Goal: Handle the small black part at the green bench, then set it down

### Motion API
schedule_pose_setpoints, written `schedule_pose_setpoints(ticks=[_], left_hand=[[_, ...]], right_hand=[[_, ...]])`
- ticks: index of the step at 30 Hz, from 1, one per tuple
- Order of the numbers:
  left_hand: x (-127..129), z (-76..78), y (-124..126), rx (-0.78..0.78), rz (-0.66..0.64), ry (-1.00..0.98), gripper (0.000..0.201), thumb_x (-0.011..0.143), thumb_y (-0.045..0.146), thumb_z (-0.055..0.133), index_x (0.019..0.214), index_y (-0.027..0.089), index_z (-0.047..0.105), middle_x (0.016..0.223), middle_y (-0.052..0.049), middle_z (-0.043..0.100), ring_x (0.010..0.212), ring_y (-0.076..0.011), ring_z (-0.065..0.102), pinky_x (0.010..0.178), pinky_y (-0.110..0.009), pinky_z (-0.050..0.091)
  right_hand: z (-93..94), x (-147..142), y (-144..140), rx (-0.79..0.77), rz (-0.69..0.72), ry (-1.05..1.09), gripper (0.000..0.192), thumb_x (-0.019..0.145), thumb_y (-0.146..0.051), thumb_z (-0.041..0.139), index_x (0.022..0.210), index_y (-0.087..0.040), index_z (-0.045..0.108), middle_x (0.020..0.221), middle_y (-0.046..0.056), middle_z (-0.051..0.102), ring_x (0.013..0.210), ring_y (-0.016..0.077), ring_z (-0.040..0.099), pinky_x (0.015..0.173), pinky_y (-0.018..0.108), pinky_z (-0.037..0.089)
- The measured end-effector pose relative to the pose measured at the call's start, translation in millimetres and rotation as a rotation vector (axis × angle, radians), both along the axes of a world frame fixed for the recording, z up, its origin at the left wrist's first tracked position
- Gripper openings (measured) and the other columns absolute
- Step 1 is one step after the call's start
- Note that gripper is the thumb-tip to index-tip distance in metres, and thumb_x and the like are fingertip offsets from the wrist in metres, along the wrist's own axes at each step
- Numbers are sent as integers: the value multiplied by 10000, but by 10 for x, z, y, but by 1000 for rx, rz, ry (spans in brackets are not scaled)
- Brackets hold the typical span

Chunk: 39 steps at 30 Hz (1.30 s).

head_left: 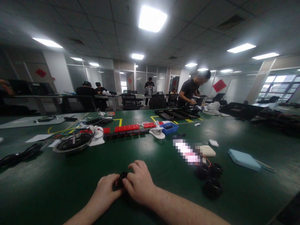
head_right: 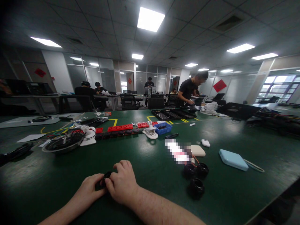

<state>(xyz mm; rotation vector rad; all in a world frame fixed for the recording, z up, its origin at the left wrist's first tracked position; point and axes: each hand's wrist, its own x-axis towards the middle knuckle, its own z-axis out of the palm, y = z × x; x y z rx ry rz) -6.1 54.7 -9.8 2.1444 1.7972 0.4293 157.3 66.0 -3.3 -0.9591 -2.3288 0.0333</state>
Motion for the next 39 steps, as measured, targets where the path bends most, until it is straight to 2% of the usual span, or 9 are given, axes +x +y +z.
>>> schedule_pose_setpoints(ticks=[8,27,33,39], left_hand=[[24,61,-31,-20,-8,-15,258,707,430,491,700,181,556,736,-17,599,715,-187,546,673,-292,368],[22,68,-53,-40,-7,-11,280,694,470,509,727,197,563,753,-5,579,737,-186,529,698,-295,374],[40,100,-70,-49,-7,21,205,694,374,505,730,183,568,780,-23,589,771,-197,531,728,-309,367],[79,141,-92,-32,-34,33,91,669,263,491,698,199,550,746,3,594,765,-174,535,740,-289,355]], right_hand=[[37,3,22,-59,-61,-56,227,821,-341,497,740,-158,604,865,58,510,878,193,393,815,351,323],[2,-12,35,-136,-62,-31,229,834,-383,489,825,-160,542,881,47,483,869,184,410,771,326,353],[-6,-18,31,-162,-35,-37,311,785,-470,529,830,-163,531,877,45,477,867,192,411,767,331,357],[0,-45,30,-165,-30,-55,407,694,-544,593,816,-159,536,865,45,484,851,197,416,749,334,364]])
